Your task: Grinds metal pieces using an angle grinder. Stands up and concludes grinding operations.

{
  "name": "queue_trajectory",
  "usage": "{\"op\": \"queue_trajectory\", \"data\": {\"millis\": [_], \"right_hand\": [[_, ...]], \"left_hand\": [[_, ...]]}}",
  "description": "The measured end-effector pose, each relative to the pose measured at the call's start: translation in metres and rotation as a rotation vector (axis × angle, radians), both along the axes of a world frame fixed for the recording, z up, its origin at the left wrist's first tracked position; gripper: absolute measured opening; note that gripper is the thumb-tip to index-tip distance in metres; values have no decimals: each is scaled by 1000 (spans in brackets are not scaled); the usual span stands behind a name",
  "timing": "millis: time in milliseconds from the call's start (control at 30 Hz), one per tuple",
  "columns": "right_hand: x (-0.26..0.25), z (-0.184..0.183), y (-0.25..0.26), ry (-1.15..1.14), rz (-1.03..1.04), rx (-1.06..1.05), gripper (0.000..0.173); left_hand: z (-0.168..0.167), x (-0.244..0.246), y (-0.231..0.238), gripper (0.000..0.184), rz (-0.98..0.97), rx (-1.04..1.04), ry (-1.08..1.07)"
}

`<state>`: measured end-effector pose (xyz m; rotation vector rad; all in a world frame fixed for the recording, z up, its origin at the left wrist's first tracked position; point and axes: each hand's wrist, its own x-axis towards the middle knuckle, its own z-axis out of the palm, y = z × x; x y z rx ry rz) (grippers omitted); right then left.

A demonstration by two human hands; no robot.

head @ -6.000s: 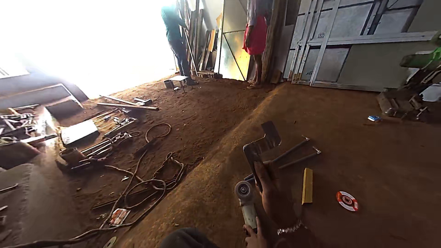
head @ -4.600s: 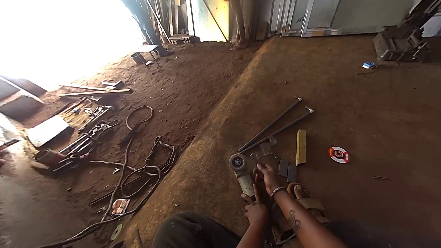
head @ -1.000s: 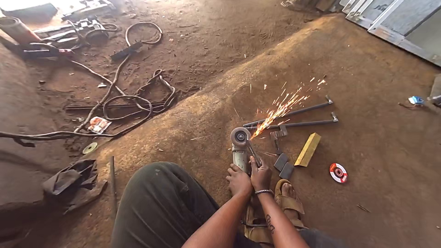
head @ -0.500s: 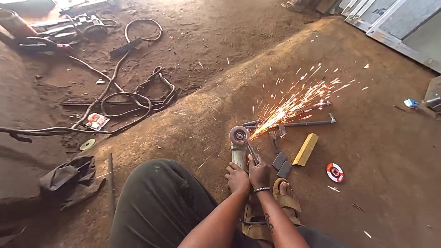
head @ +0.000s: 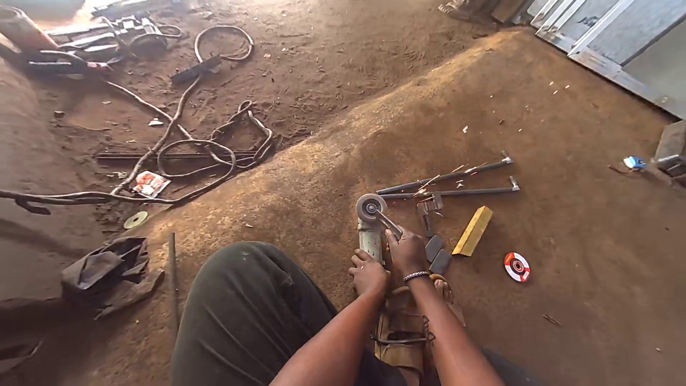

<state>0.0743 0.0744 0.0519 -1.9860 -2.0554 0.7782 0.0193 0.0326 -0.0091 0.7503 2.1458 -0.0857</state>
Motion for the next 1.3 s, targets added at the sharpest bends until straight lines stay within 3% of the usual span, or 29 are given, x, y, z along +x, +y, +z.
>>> {"op": "queue_trajectory", "data": {"millis": [400, 1300], "right_hand": [[-10, 14, 15, -135, 40, -56, 29], [1, 35, 35, -172, 129, -92, 28]], "left_hand": [[2, -1, -2, 113, 3, 19, 0], [4, -1, -3, 111, -31, 9, -1]]}}
